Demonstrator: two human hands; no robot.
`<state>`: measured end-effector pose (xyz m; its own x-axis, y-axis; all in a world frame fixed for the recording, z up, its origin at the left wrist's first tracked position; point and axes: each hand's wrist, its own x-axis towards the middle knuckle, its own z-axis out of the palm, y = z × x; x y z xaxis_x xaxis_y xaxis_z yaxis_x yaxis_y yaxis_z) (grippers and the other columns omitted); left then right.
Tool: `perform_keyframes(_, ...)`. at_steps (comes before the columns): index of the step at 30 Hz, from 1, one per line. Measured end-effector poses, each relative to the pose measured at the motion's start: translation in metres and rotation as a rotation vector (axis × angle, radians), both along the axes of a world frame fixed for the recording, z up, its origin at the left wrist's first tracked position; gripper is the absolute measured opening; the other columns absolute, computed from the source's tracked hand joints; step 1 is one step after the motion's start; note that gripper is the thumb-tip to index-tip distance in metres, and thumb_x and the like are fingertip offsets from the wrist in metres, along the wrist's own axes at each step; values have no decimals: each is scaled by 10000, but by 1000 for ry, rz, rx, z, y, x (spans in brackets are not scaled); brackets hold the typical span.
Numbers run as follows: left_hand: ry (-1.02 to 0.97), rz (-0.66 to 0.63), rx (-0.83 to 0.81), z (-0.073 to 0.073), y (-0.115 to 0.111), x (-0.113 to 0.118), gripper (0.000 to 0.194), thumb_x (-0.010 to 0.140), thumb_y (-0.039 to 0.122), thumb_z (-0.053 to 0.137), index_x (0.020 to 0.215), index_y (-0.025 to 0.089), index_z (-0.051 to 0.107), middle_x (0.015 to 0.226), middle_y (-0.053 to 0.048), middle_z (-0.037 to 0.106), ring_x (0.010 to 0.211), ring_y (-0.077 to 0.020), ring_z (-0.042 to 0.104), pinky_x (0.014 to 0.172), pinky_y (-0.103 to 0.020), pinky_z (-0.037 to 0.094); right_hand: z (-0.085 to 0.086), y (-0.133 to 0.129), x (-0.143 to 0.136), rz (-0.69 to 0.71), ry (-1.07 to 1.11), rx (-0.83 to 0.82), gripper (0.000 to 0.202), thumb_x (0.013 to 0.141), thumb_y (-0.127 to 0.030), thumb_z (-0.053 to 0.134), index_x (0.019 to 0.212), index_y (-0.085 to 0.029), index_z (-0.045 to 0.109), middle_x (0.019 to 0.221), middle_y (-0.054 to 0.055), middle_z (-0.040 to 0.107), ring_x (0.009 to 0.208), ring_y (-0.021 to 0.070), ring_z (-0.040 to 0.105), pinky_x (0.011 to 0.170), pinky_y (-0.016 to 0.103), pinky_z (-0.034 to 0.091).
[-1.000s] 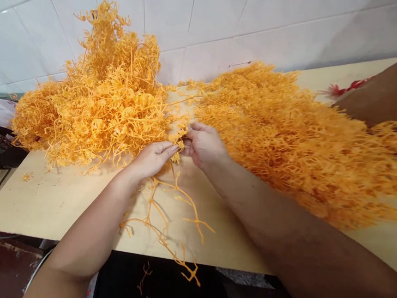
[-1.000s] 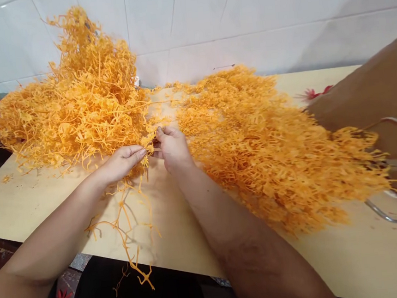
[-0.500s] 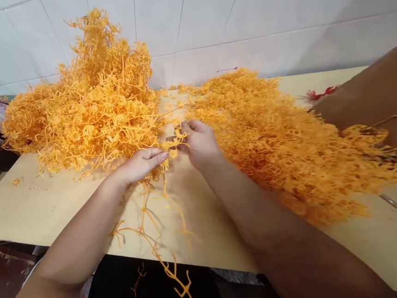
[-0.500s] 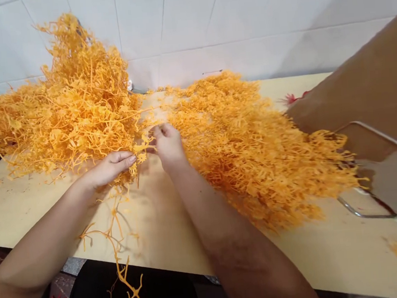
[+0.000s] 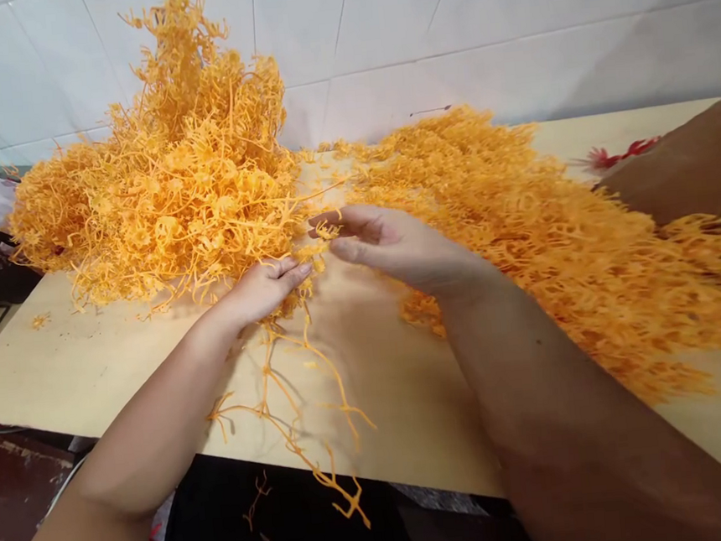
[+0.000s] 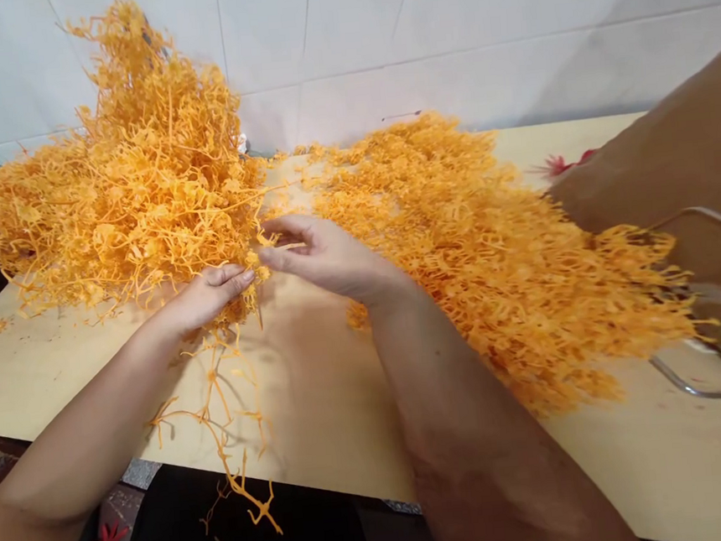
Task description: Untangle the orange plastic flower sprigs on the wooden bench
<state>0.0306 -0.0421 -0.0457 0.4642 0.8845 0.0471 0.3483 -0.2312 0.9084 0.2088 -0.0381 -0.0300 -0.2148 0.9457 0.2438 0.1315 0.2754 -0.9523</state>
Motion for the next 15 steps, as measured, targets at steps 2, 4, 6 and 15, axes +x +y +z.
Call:
perform_keyframes(2, 36, 8, 7, -1, 1, 1, 332, 788, 458, 490, 658, 156, 532, 590, 25, 459, 601, -82, 426, 641, -228, 375, 0, -2, -8, -16, -64, -10, 318, 561, -330, 771, 833, -207, 660, 779, 11, 639, 760, 169, 595, 683, 304, 489)
perform_keyframes(4, 88, -11, 20, 0, 1, 1, 336, 792, 439, 491, 608, 158, 486, 571, 32, 414, 573, -77, 387, 608, -231, 342, -3, -1, -13, -90, -112, 22, 225, 608, -292, 742, 790, -193, 655, 638, -15, 578, 636, 133, 545, 606, 276, 446)
perform_keyframes(6, 111, -28, 25, 2, -1, 2, 376, 798, 448, 479, 562, 166, 397, 546, 41, 341, 535, -70, 324, 556, -230, 292, -7, 1, -15, -170, -125, 71, 122, 671, -286, 692, 701, -184, 631, 532, -34, 482, 563, 112, 482, 565, 266, 395)
perform_keyframes(15, 123, -59, 63, 5, -2, 6, 365, 832, 433, 426, 583, 170, 384, 575, 36, 358, 565, -85, 335, 580, -238, 291, -27, 22, -21, -374, 45, 88, 198, 699, -315, 639, 574, -211, 526, 530, -35, 459, 547, 113, 442, 564, 270, 357)
